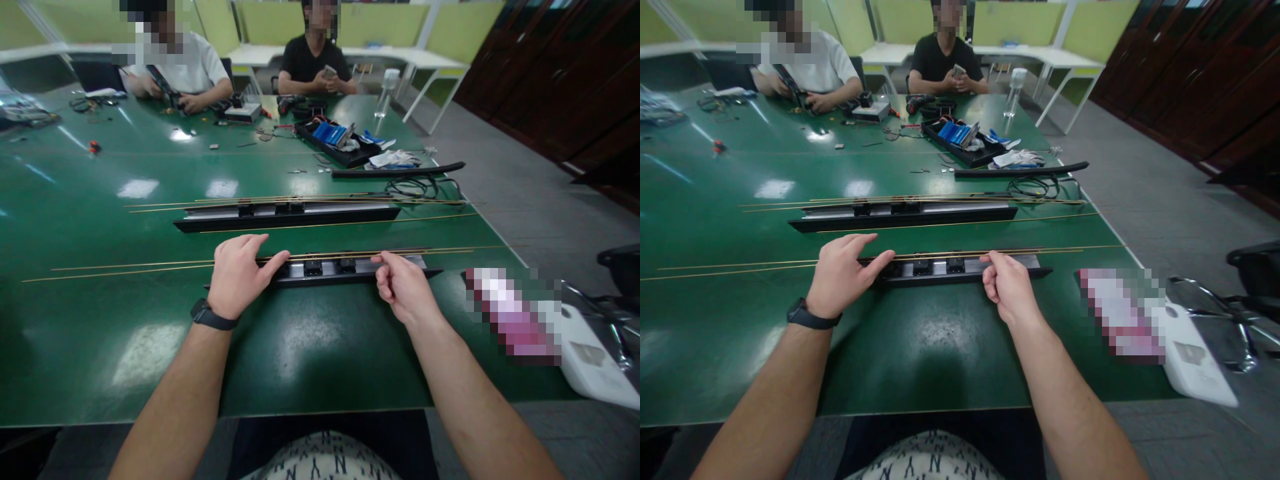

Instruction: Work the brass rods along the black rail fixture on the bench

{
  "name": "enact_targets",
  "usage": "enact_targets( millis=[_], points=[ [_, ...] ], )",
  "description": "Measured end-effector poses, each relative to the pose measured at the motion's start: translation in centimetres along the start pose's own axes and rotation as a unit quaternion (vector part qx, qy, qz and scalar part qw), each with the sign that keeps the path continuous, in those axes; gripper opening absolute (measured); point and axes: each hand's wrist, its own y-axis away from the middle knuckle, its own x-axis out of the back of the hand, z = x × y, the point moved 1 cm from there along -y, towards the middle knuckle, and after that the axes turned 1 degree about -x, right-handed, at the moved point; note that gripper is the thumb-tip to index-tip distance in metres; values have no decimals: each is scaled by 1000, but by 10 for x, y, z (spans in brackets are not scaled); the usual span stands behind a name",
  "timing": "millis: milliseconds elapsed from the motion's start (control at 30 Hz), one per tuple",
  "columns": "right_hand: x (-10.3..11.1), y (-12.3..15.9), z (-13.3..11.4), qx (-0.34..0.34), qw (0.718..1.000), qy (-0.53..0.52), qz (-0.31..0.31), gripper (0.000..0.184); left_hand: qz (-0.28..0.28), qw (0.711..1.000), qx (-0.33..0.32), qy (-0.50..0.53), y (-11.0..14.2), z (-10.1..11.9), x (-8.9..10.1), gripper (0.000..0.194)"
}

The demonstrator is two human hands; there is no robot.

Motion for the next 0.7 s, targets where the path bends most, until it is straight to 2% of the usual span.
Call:
enact_targets(
  millis=[267, 700],
  points=[
    [0, 0, -1, -3, 1000, -1, -1, 23, -26, 999, 46, 5, -1, -1, -3, 58],
    [-1, 2, -2, -2, 1000, -2, 4, 20, -15, 999, 30, 23, 1, 3, -5, 49]
  ],
)
